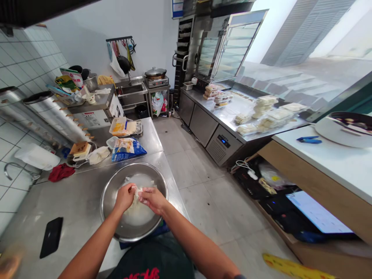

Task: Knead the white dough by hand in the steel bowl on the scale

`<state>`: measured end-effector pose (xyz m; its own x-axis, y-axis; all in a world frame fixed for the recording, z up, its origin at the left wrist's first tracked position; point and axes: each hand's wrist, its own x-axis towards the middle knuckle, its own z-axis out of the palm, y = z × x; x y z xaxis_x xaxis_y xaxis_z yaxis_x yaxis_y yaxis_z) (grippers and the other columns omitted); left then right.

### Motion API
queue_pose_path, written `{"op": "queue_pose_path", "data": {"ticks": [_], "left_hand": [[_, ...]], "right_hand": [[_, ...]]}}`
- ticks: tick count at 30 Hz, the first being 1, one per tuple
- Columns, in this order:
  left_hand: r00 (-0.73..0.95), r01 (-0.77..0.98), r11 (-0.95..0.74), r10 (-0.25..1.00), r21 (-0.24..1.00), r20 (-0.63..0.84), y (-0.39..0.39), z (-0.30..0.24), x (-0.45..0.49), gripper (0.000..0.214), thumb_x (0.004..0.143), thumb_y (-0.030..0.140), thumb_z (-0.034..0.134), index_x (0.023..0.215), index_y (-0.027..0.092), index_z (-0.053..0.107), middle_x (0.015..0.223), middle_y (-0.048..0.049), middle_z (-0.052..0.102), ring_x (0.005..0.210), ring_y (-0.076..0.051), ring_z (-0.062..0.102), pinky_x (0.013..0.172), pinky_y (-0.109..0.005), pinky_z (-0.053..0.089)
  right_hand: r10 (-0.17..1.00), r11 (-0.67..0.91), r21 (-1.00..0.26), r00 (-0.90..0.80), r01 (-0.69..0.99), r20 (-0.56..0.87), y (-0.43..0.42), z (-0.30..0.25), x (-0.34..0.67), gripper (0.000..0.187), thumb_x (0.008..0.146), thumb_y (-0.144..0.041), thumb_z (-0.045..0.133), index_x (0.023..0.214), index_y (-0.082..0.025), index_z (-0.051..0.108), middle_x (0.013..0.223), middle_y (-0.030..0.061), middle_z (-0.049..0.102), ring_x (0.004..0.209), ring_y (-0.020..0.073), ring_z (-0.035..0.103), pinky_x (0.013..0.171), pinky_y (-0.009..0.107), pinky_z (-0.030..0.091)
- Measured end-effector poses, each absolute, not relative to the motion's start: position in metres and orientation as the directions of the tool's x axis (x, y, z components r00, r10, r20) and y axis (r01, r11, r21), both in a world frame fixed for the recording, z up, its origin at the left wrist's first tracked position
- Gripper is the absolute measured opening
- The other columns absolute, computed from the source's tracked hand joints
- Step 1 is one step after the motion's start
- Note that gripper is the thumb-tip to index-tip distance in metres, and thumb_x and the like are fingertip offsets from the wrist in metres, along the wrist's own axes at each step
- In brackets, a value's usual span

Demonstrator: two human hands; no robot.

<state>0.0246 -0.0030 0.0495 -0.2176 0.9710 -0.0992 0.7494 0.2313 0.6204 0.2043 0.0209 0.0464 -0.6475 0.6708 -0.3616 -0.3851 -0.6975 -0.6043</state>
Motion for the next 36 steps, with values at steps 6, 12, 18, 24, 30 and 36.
{"op": "queue_pose_path", "data": {"ticks": [6,12,18,24,30,36], "left_hand": [[-0.308,0.919,0.335,0.939,0.209,-0.152,-0.012,0.025,-0.022,0.033,0.085,0.009,0.045,0.108,0.020,0.066,0.111,-0.0098,0.067,0.091,-0.020,0.064,0.083,-0.030,0.042],[-0.076,0.986,0.126,0.919,0.107,-0.387,-0.023,0.016,-0.003,0.030,0.084,0.016,0.054,0.114,0.019,0.062,0.115,-0.0114,0.062,0.108,-0.025,0.060,0.094,-0.034,0.043],[0.223,0.969,-0.140,0.852,0.204,-0.473,-0.042,0.009,0.028,0.063,0.070,0.017,0.071,0.131,0.028,0.060,0.139,-0.0108,0.051,0.126,-0.032,0.047,0.105,-0.041,0.040],[0.192,0.977,-0.146,0.919,0.157,-0.344,-0.012,0.012,0.019,0.051,0.087,0.019,0.052,0.138,0.026,0.057,0.153,-0.0133,0.041,0.142,-0.034,0.036,0.113,-0.050,0.034],[-0.053,0.998,0.065,0.903,0.014,-0.426,-0.042,-0.003,0.017,0.060,0.087,0.012,0.044,0.147,0.015,0.045,0.143,-0.0228,0.049,0.120,-0.035,0.054,0.098,-0.049,0.047],[0.008,0.989,0.043,0.942,0.144,-0.336,-0.030,0.003,0.016,0.059,0.078,0.029,0.063,0.136,0.023,0.056,0.144,-0.0166,0.049,0.129,-0.036,0.049,0.104,-0.047,0.047]], "right_hand": [[0.820,-0.321,-0.947,-0.504,-0.010,-0.273,0.039,0.034,0.217,0.020,0.079,-0.027,0.072,0.094,-0.014,0.071,0.078,0.0027,0.070,0.074,0.0152,0.064,0.077,0.028,0.050],[0.744,0.324,-0.590,-0.585,0.739,-0.323,0.038,-0.013,0.188,0.055,0.076,-0.004,0.061,0.130,-0.012,0.062,0.112,0.0188,0.074,0.103,0.0295,0.070,0.091,0.036,0.052],[0.805,0.324,-0.450,-0.492,0.832,-0.331,0.048,-0.027,0.166,0.059,0.074,-0.006,0.065,0.132,0.001,0.055,0.131,0.0360,0.057,0.117,0.0407,0.063,0.099,0.051,0.049],[0.816,0.361,-0.449,-0.510,0.818,-0.273,0.064,-0.035,0.164,0.047,0.082,-0.009,0.058,0.128,-0.005,0.059,0.126,0.0223,0.064,0.115,0.0288,0.063,0.101,0.037,0.048],[0.840,0.297,-0.445,-0.453,0.845,-0.298,0.057,-0.037,0.162,0.057,0.069,-0.018,0.075,0.123,-0.004,0.062,0.123,0.0252,0.065,0.109,0.0340,0.065,0.096,0.042,0.051],[0.868,0.297,-0.507,-0.450,0.809,-0.209,0.056,-0.020,0.148,0.040,0.080,-0.014,0.059,0.118,-0.006,0.068,0.120,0.0255,0.068,0.115,0.0317,0.064,0.101,0.035,0.048]]}}
